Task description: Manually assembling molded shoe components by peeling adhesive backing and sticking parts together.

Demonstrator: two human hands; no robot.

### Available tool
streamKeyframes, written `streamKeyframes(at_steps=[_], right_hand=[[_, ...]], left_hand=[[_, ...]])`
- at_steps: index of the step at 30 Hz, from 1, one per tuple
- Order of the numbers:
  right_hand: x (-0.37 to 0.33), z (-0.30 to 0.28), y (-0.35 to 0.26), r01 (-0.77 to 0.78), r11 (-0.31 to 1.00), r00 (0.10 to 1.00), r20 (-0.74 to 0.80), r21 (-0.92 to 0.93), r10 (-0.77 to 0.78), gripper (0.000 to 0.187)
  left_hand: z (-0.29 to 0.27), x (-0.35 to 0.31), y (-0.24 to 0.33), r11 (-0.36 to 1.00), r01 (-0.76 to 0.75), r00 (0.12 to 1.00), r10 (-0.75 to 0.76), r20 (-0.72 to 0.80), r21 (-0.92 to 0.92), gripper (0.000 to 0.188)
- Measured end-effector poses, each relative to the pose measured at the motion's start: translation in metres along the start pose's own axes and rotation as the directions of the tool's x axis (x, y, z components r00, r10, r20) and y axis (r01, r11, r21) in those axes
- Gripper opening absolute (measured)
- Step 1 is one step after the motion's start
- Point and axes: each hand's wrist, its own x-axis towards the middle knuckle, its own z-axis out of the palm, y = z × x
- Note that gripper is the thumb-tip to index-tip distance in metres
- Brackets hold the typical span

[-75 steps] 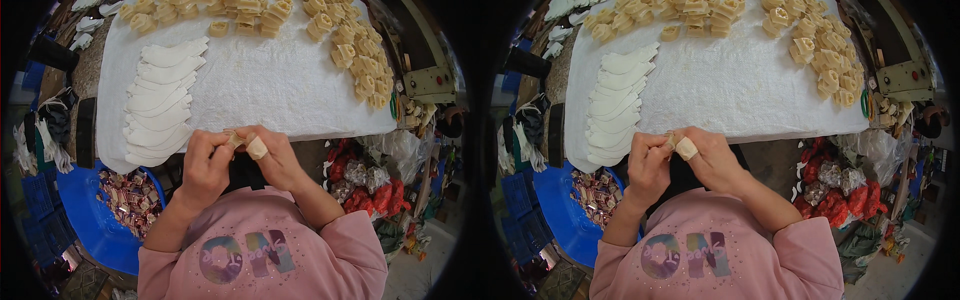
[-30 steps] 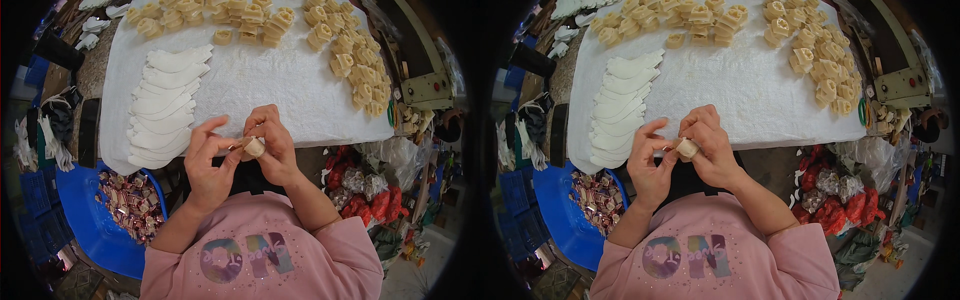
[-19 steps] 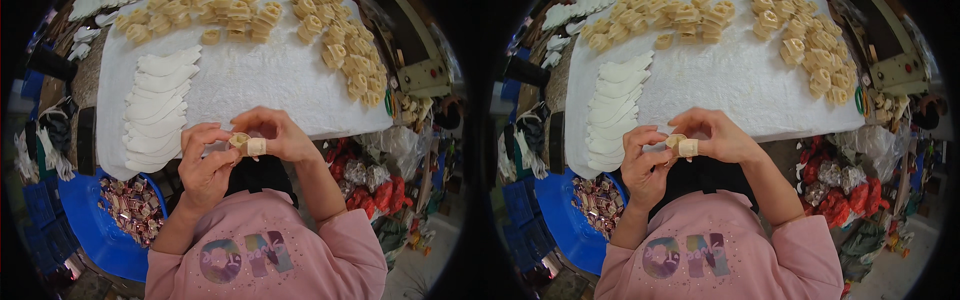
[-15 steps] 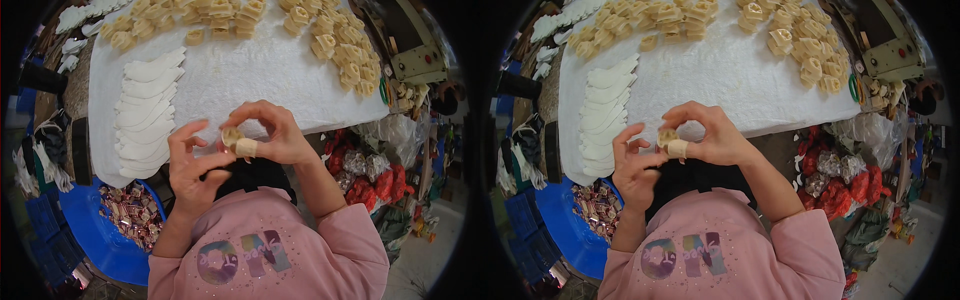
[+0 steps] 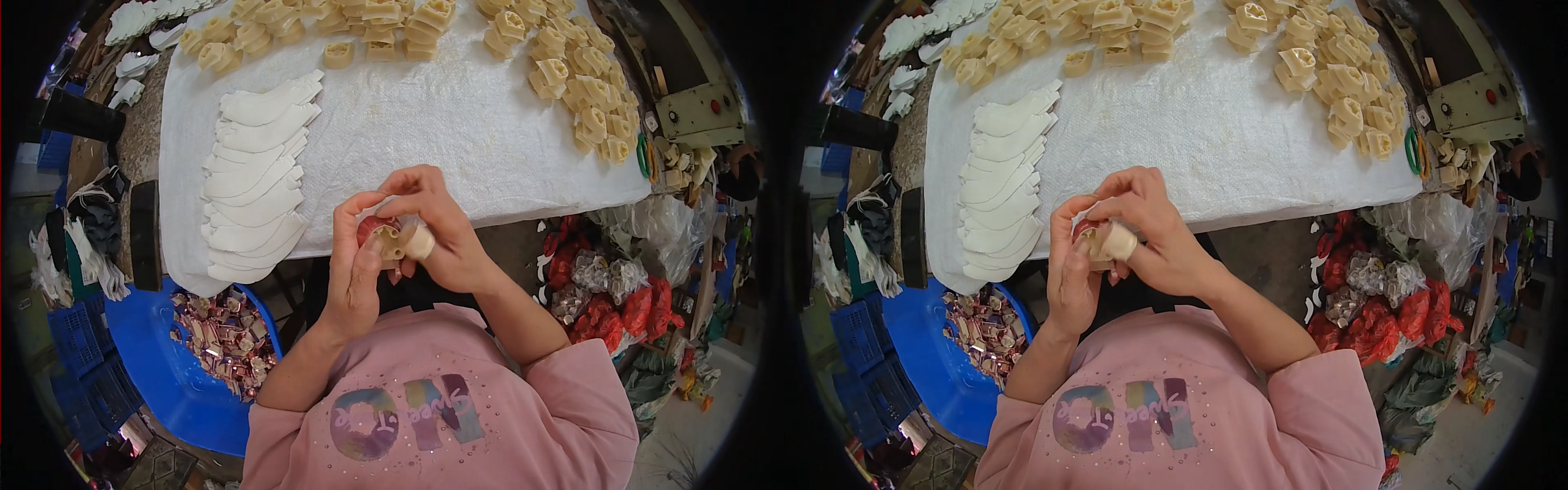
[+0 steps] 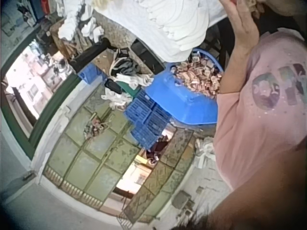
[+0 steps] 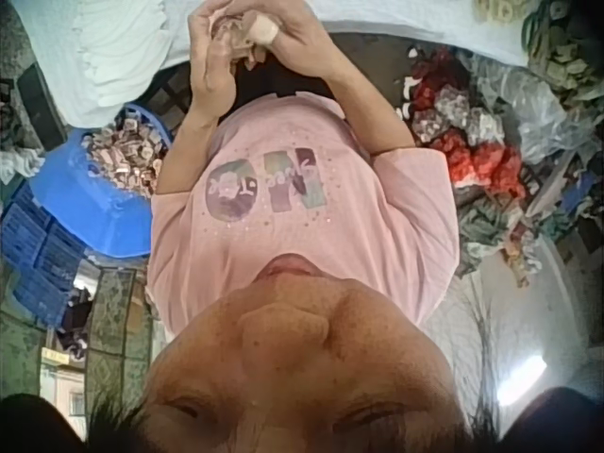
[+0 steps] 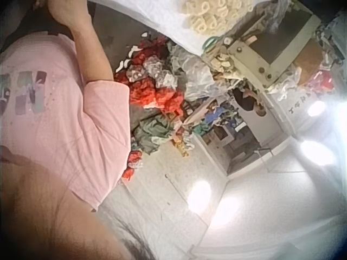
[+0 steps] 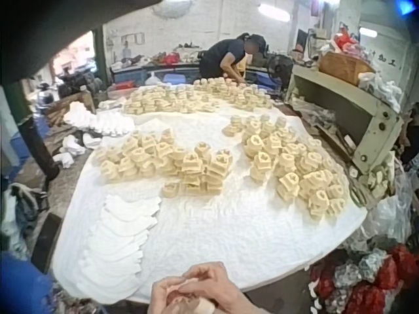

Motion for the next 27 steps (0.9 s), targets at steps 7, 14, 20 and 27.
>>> streamKeyframes(at_steps=[7,14,20,27], right_hand=[[0.020,-0.008,-0.009,-0.761,0.371,0.647,0.579,0.532,0.496,0.018],[-0.003,0.011,-0.013,-0.506,0.583,0.861,0.328,0.636,0.389,0.015],[-0.013,0.027,-0.007,-0.223,0.932,0.971,0.146,0.287,0.187,0.033],[-0.015,0.038,-0.012,-0.190,0.758,0.968,-0.011,0.624,0.251,0.032]], left_hand=[[0.015,-0.002,0.005,0.987,-0.157,0.987,0.157,-0.020,-0.011,0.071],[0.020,-0.007,0.003,0.965,-0.206,0.969,0.224,-0.104,0.159,0.064],[0.021,0.007,0.001,0.948,-0.266,0.904,0.308,-0.296,0.173,0.045],[0.018,0.005,-0.002,0.953,-0.271,0.913,0.299,-0.276,0.135,0.039]])
